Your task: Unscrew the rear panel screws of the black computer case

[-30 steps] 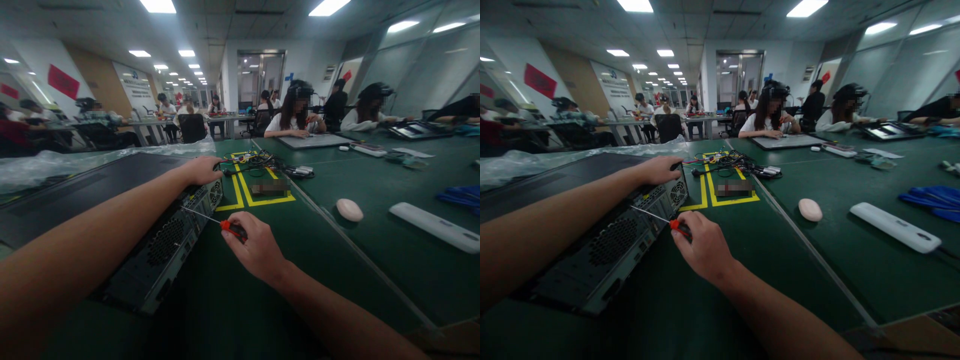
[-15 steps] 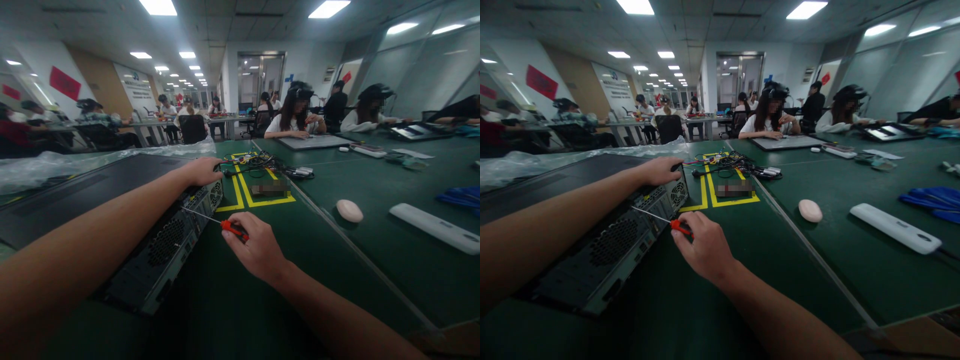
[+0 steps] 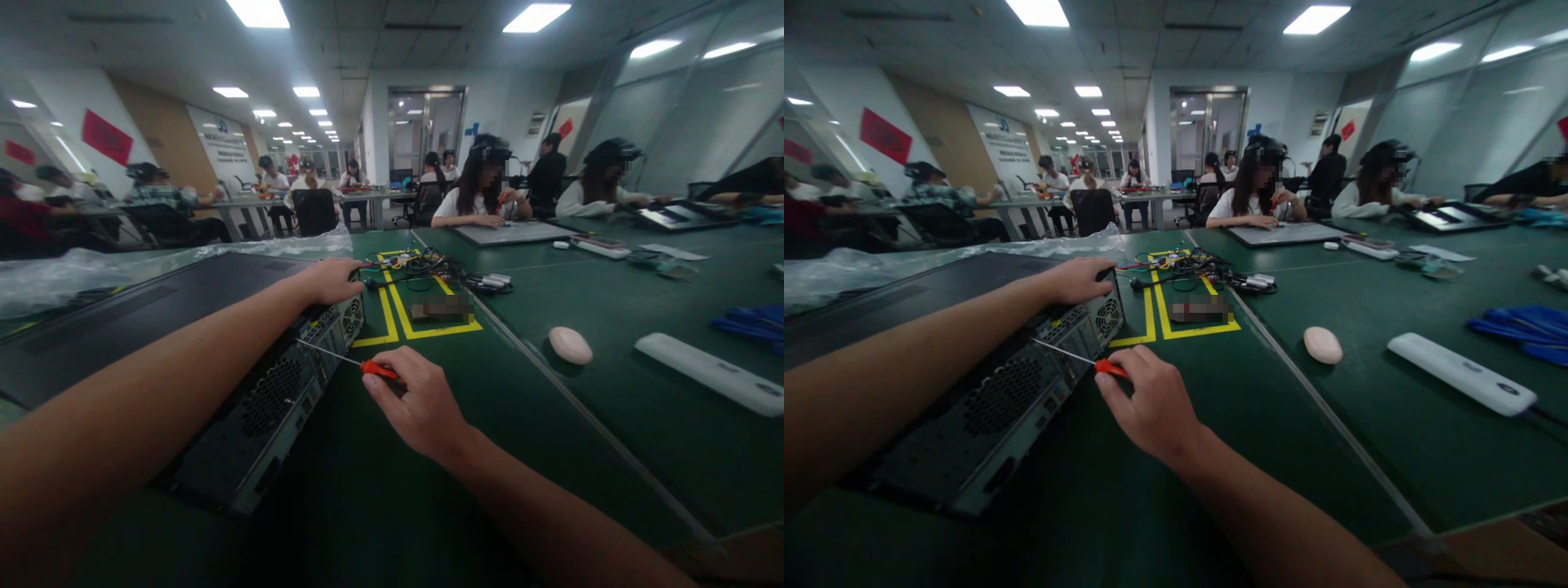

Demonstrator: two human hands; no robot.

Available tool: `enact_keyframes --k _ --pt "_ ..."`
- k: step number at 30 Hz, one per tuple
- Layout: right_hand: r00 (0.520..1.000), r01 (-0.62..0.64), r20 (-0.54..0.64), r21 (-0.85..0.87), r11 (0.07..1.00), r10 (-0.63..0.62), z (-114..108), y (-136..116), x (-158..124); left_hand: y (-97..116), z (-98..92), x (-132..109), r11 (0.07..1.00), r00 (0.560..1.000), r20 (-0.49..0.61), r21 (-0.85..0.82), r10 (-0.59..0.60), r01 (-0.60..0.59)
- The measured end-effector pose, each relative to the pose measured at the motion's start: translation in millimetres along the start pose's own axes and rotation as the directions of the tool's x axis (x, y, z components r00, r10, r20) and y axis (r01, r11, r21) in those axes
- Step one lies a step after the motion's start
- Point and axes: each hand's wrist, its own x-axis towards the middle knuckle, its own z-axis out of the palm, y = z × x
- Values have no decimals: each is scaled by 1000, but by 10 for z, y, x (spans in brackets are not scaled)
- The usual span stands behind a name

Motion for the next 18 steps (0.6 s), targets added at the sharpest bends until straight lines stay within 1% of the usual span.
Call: enact_keyframes --k 7,12,18 --pt "1000 -17 22 18 1000 16 19 10 -10 6 -6 -1 1000 1000 21 19 -4 4" --pt "1000 1 -2 25 1000 -1 33 13 -22 9 -17 -1 1000 1000 28 20 -12 12" --pt "1000 5 15 2 1000 -5 31 27 -12 4 1 -5 1000 1000 5 -10 -3 3"
